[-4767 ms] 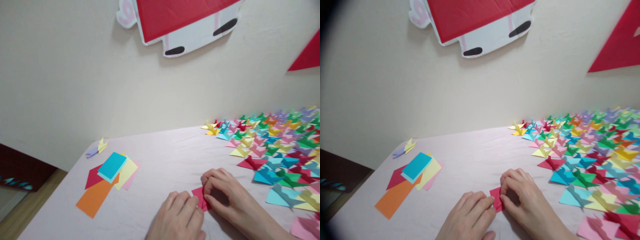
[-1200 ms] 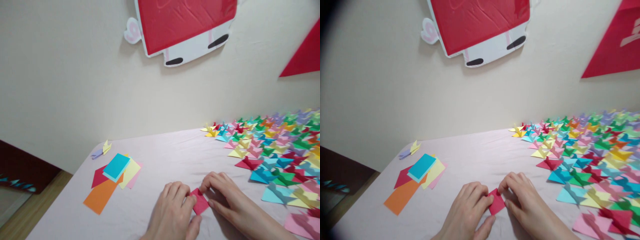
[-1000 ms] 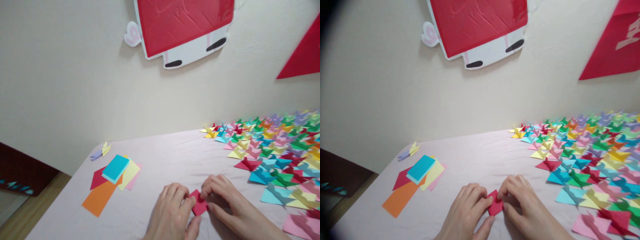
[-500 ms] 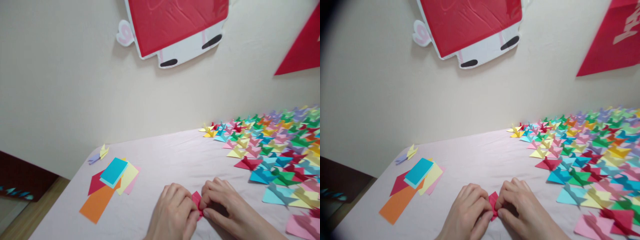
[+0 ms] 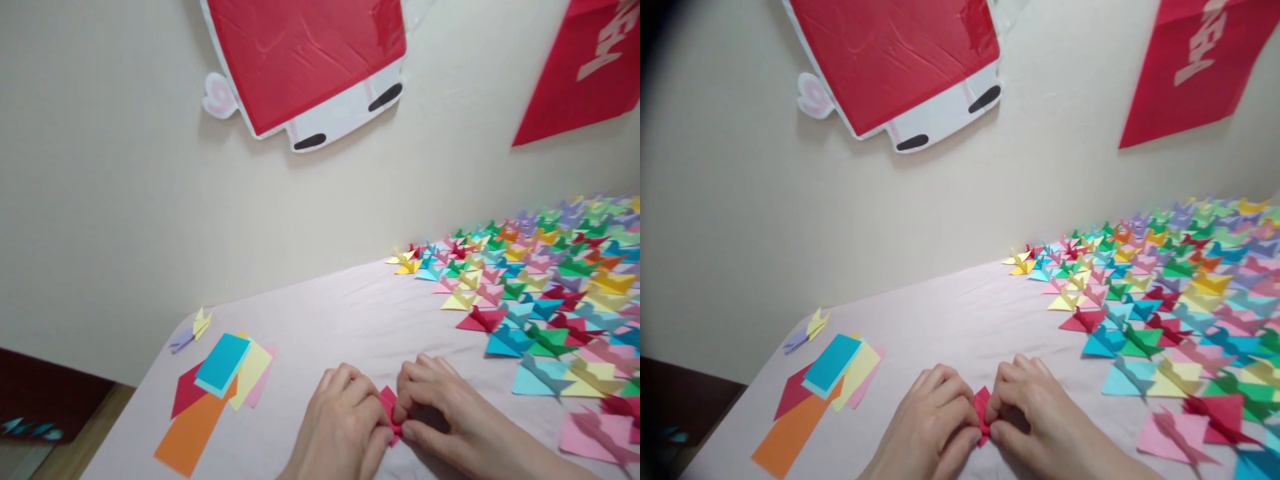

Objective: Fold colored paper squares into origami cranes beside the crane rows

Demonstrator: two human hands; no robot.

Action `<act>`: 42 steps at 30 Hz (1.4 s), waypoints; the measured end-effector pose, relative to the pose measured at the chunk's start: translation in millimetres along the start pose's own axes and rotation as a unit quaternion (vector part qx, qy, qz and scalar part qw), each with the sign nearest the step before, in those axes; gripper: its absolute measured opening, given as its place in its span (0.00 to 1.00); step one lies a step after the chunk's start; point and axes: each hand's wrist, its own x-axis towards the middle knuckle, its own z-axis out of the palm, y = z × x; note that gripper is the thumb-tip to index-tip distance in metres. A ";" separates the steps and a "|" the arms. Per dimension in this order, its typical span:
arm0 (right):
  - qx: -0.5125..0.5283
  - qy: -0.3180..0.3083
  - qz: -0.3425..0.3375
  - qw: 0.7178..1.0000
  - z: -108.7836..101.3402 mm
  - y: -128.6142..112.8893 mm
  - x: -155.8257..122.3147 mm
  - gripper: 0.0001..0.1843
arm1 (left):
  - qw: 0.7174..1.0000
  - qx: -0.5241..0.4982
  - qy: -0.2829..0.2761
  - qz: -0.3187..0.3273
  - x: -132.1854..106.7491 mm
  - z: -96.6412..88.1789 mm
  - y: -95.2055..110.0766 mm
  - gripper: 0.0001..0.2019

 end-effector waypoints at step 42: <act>-0.080 0.058 -0.045 0.994 7.6 4.8 -5.6 0.07 | 0.985 0.110 -0.055 -0.120 4.3 15.9 9.7 0.07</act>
